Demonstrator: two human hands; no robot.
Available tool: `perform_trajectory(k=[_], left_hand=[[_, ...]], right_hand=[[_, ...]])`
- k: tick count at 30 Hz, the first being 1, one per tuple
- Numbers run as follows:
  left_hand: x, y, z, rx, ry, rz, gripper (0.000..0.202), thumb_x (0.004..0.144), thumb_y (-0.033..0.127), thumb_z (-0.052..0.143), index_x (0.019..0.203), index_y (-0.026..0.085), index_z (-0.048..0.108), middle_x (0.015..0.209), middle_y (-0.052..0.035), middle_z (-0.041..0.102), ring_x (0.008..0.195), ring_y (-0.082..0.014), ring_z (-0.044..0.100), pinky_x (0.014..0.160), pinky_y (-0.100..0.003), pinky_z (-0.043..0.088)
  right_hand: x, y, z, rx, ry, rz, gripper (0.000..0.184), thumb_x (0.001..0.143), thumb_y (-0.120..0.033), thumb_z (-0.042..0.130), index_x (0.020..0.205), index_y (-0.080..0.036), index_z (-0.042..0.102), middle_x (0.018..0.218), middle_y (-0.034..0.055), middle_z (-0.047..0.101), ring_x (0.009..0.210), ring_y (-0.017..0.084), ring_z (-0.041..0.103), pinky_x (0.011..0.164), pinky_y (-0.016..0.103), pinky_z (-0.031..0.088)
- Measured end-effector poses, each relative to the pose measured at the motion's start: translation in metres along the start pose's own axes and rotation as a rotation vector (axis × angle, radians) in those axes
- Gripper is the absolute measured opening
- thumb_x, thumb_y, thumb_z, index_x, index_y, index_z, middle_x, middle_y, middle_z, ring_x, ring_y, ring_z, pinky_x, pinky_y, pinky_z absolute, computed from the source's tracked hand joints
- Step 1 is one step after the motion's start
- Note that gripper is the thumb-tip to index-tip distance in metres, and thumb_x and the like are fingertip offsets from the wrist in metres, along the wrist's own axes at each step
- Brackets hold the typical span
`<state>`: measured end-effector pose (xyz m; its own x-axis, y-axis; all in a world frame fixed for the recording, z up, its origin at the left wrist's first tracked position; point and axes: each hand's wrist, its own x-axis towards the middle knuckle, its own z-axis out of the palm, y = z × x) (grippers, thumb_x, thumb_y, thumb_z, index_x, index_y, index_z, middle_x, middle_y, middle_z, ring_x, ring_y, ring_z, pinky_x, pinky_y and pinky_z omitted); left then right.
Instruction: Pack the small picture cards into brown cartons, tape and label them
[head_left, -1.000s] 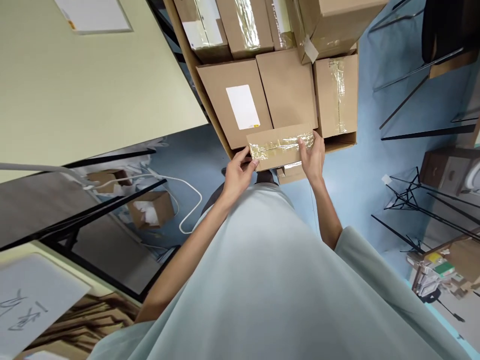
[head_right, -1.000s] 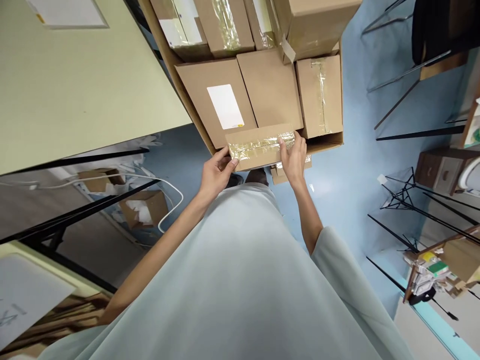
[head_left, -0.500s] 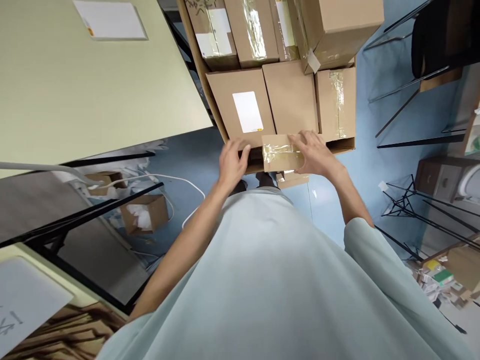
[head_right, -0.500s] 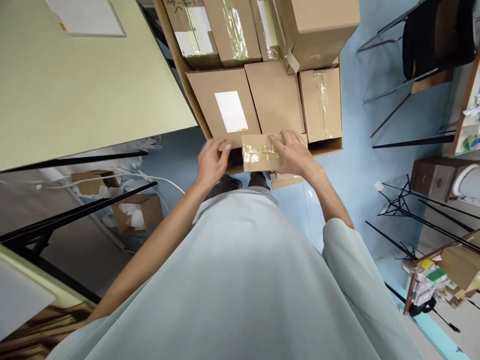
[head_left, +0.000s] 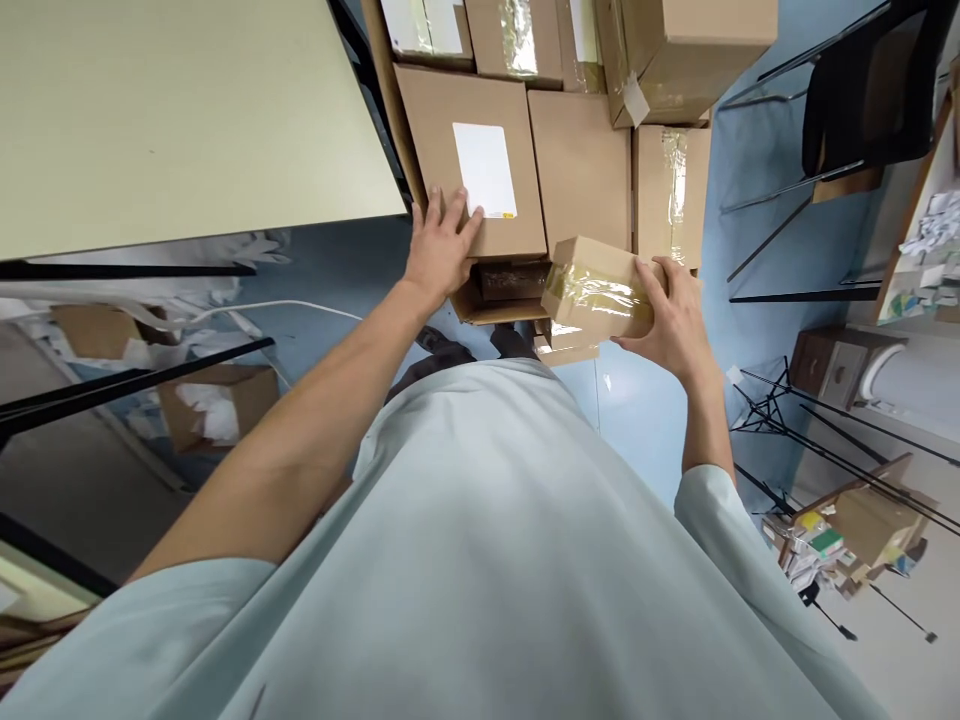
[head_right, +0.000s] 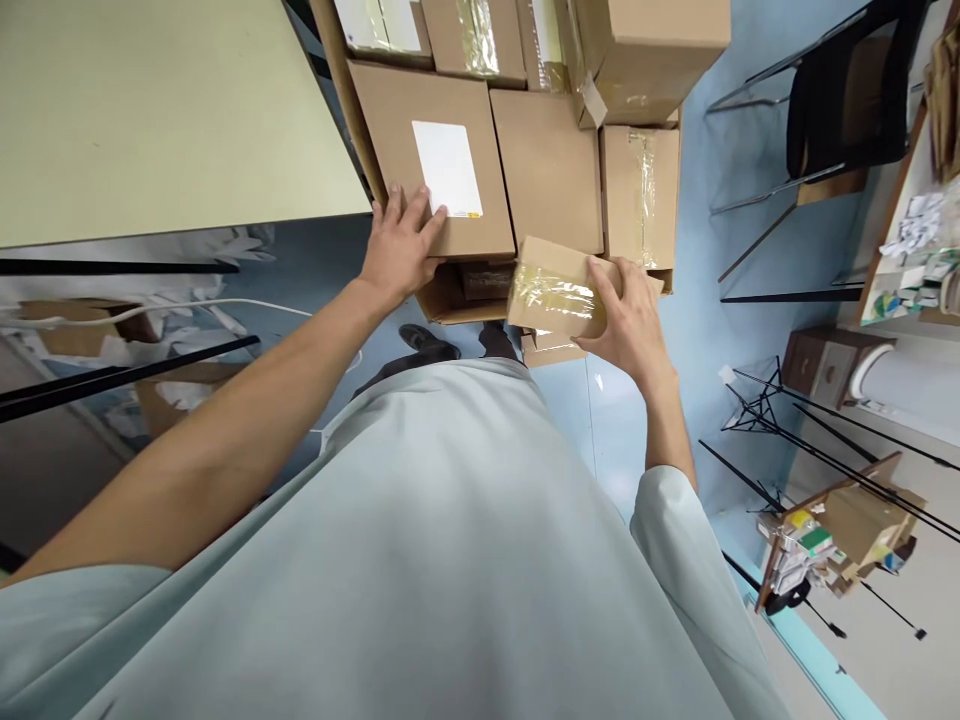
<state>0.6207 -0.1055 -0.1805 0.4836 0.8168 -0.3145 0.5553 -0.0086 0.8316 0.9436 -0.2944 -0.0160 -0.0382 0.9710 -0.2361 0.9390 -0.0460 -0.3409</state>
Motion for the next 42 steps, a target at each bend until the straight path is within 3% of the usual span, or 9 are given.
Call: perform_trajectory(k=[4,8,17,22,26,31,35,38,42], left_hand=[[0.005,-0.003,-0.001,0.088,-0.048,-0.004,0.06,0.098,0.016,0.079,0.153,0.005,0.058,0.179,-0.0148,0.041,0.176,-0.0369,0.006,0.137,-0.073,-0.008],[0.005,0.0,-0.003,0.117,-0.049,0.003,0.056,0.1,0.012,0.074,0.152,0.004,0.055,0.181,-0.0159,0.037,0.176,-0.0326,0.01,0.136,-0.072,-0.005],[0.007,-0.013,-0.004,0.231,-0.104,0.082,0.061,0.108,0.02,0.063,0.164,0.003,0.044,0.184,-0.0188,0.027,0.176,-0.0393,0.002,0.135,-0.079,-0.001],[0.008,-0.027,-0.002,0.259,-0.126,0.111,0.067,0.11,0.035,0.061,0.171,0.019,0.038,0.188,-0.0001,0.022,0.174,-0.0217,-0.005,0.141,-0.066,-0.012],[0.012,-0.034,0.0,0.277,-0.137,0.107,0.067,0.111,0.036,0.056,0.172,0.019,0.035,0.189,0.003,0.02,0.173,-0.0181,-0.007,0.141,-0.063,-0.013],[0.018,-0.04,-0.001,0.39,-0.224,0.119,0.063,0.114,0.026,0.046,0.172,0.008,0.032,0.19,-0.0114,0.01,0.174,-0.0358,-0.009,0.136,-0.075,-0.005],[0.025,-0.055,0.004,0.366,-0.252,0.196,0.074,0.115,0.046,0.047,0.175,0.009,0.025,0.189,-0.0194,0.004,0.171,-0.0521,-0.015,0.127,-0.083,-0.014],[0.027,-0.066,0.009,0.351,-0.244,0.215,0.082,0.111,0.055,0.051,0.176,0.013,0.025,0.188,-0.0193,0.003,0.17,-0.055,-0.017,0.126,-0.081,-0.019],[0.026,-0.065,0.009,0.402,-0.244,0.186,0.077,0.114,0.048,0.045,0.174,0.005,0.025,0.187,-0.0237,0.004,0.169,-0.056,-0.015,0.124,-0.085,-0.013]], right_hand=[[0.042,-0.009,0.03,0.029,-0.116,-0.092,0.116,0.086,-0.06,0.089,0.18,-0.033,0.026,0.178,0.0189,0.031,0.165,0.052,0.03,0.13,0.087,0.022],[0.074,-0.02,0.057,0.041,-0.183,-0.177,0.121,0.085,-0.06,0.091,0.181,-0.032,0.022,0.179,0.0197,0.029,0.166,0.052,0.028,0.131,0.086,0.02],[0.081,-0.021,0.079,0.037,-0.189,-0.328,0.126,0.082,-0.064,0.093,0.181,-0.034,0.02,0.183,0.0159,0.025,0.166,0.051,0.028,0.134,0.083,0.021],[0.087,-0.021,0.119,0.025,-0.185,-0.362,0.121,0.086,-0.068,0.088,0.18,-0.029,0.023,0.185,0.0181,0.019,0.17,0.051,0.02,0.136,0.081,0.014],[0.101,-0.021,0.161,0.013,-0.266,-0.316,0.118,0.088,-0.07,0.085,0.179,-0.021,0.029,0.185,0.0238,0.021,0.172,0.049,0.018,0.138,0.077,0.012],[0.104,-0.023,0.173,-0.013,-0.295,-0.301,0.1,0.098,-0.063,0.076,0.177,-0.02,0.033,0.187,0.0202,0.021,0.174,0.045,0.014,0.139,0.072,0.013],[0.084,-0.025,0.163,-0.081,-0.289,-0.175,0.073,0.108,-0.044,0.066,0.172,-0.019,0.044,0.185,0.0202,0.026,0.172,0.043,0.019,0.137,0.071,0.023],[0.083,-0.026,0.166,-0.099,-0.353,-0.07,0.062,0.11,-0.031,0.057,0.17,-0.015,0.047,0.18,0.0239,0.035,0.166,0.043,0.031,0.131,0.067,0.037],[0.106,-0.037,0.179,-0.063,-0.429,-0.142,0.052,0.112,-0.029,0.052,0.161,-0.014,0.057,0.177,0.021,0.04,0.158,0.041,0.037,0.128,0.064,0.043]])
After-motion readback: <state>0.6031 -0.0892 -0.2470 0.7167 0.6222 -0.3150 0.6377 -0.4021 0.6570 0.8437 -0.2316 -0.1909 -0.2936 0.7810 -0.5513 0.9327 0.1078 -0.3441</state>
